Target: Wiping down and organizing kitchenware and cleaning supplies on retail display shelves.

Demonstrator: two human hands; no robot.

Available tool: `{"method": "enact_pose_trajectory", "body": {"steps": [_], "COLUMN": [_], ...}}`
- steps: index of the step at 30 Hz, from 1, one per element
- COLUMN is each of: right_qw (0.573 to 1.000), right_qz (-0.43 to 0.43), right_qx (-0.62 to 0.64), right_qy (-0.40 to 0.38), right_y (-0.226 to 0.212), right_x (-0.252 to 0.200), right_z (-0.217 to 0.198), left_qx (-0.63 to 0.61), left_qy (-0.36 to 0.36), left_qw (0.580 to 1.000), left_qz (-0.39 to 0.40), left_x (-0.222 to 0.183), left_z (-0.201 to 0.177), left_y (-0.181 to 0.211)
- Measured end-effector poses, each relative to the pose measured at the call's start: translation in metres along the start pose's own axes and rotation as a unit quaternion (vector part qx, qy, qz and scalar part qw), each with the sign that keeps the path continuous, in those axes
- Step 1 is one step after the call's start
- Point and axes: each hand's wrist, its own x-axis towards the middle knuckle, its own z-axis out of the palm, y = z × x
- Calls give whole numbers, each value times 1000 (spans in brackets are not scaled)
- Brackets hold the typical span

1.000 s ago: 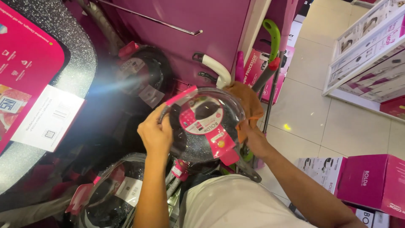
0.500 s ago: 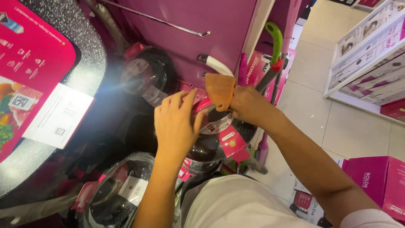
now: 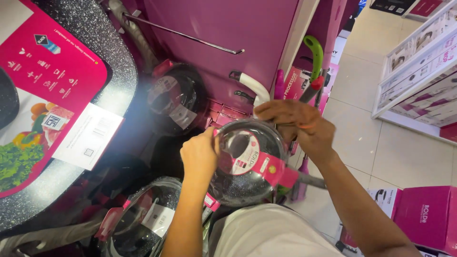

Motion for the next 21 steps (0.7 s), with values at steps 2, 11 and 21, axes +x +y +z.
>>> {"method": "enact_pose_trajectory", "body": {"steps": [2,11,21], "right_qw": [993,989,915], "right_qz": [75,125,-39], "right_qx": [7,71,101], "right_qy": [88,-41,-388], "right_y": [13,-79,-63], "right_x": [-36,32,-32], "right_z": [-8,127,89], "left_qx": [-22,-66,-117], "left_qy": [42,60,75], "left_qw": [998,993,976], "left_qz": [-46,-72,-166], "left_x": [-1,-1,-27], "left_z": [-3,9,-7], "left_y": [-13,22,-39]}}
